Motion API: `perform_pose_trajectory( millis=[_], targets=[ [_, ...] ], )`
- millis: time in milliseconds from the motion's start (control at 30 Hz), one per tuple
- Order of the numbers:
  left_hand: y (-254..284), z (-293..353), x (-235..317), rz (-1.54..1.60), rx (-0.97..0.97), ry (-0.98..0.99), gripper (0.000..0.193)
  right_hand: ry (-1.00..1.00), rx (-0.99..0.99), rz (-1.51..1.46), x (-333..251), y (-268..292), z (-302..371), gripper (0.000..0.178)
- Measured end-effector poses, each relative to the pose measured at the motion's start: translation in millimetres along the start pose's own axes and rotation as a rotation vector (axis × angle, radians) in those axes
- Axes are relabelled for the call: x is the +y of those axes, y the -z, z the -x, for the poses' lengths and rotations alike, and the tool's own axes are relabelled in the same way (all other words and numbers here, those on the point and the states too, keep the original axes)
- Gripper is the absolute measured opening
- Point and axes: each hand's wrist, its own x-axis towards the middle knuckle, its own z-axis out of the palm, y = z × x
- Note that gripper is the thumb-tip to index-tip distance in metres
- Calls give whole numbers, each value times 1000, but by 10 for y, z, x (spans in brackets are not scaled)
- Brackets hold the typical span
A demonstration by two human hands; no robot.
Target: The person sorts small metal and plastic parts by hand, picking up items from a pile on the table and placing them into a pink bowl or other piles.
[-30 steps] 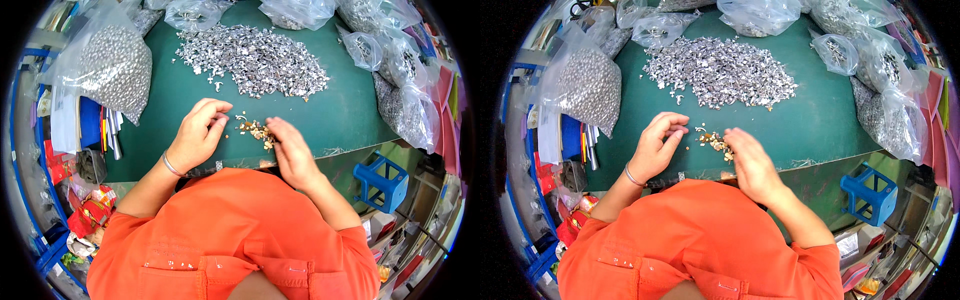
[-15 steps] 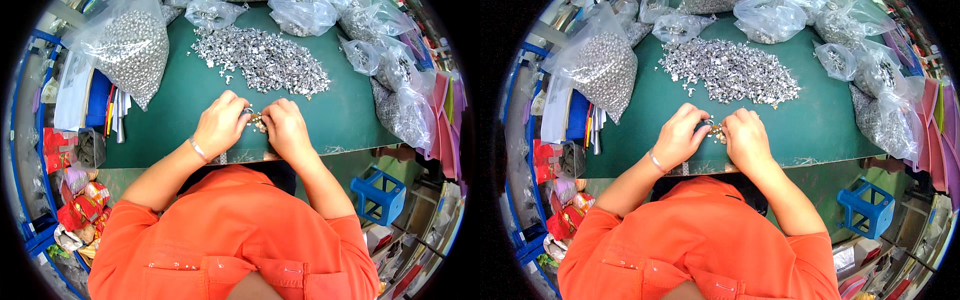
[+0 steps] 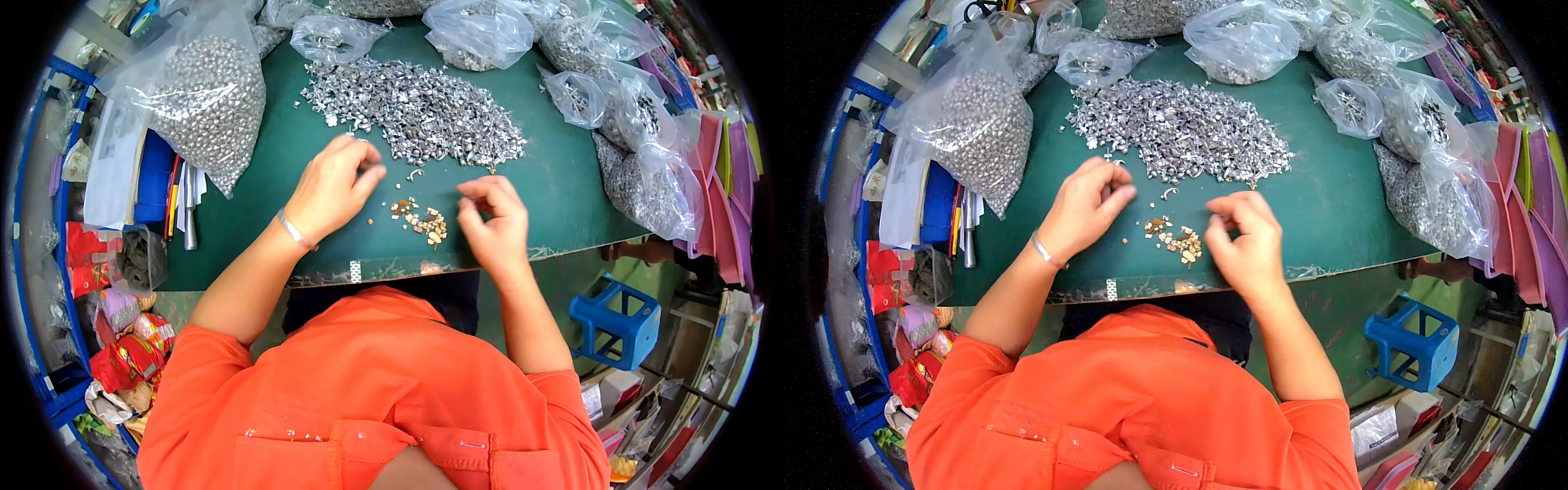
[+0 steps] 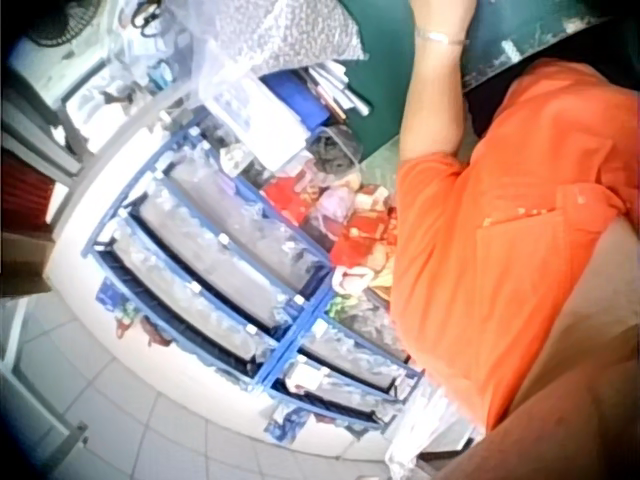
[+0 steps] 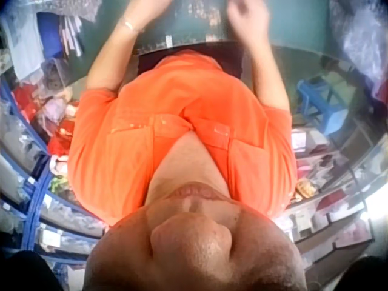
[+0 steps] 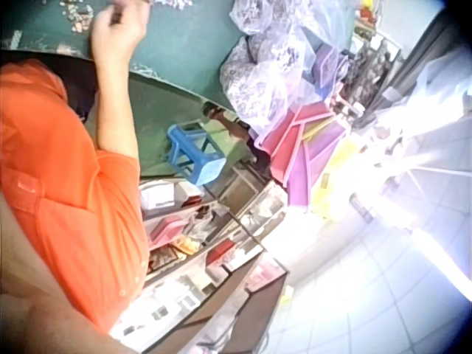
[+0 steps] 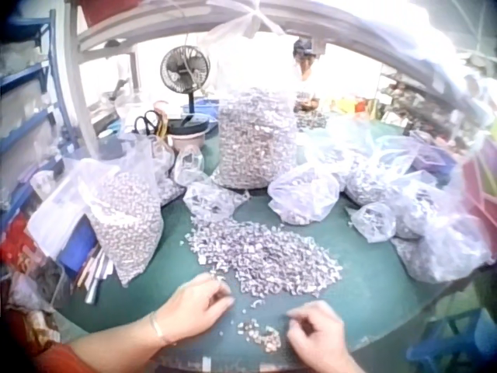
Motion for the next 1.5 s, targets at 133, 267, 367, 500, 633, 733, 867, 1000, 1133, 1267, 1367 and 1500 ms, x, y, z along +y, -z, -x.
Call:
perform_pose_trajectory(
  millis=[133, 267, 367, 500, 633, 733, 867, 1000, 1133, 1267, 1367, 1500],
  targets=[
    [-135, 263, 89, -2, -47, -129, 13, -52, -70, 149, 72, 118, 43, 10],
    [-227, 301, 236, 498, -95, 74, 12, -36, -121, 38, -55, 7, 60, 9],
    [-142, 441, 198, 766, -102, 356, 14, -204, -96, -120, 87, 44, 28, 11],
    [32, 683, 208, 998, -124, 573, 19, -180, -183, -229, -58, 32, -55, 10],
    [-61, 734, 321, 1340, -107, 635, 24, 102, -396, -207, -491, -252, 24, 9],
    [-32, 808, 123, 1596, -196, 710, 23, 166, -260, -76, -438, -197, 16, 9],
    [197, 974, -32, 1589, -4, 754, 22, -41, -247, 73, -227, 63, 74, 9],
    [484, 1102, 20, 1488, 95, 718, 24, 161, -257, 286, -159, -130, 169, 10],
    [987, 1756, -345, 1631, 64, 535, 21, 284, -311, 425, -241, -177, 101, 8],
    [1358, 2758, -878, 1646, 314, 448, 15, 331, -362, 411, -337, -157, 45, 7],
    [1453, 3488, -1316, 1550, 763, 809, 17, 176, -331, 309, -248, -160, 78, 7],
    [1421, 3984, -2056, 1472, 1634, 1079, 22, 237, -361, 356, -206, -190, 78, 6]
  ],
)
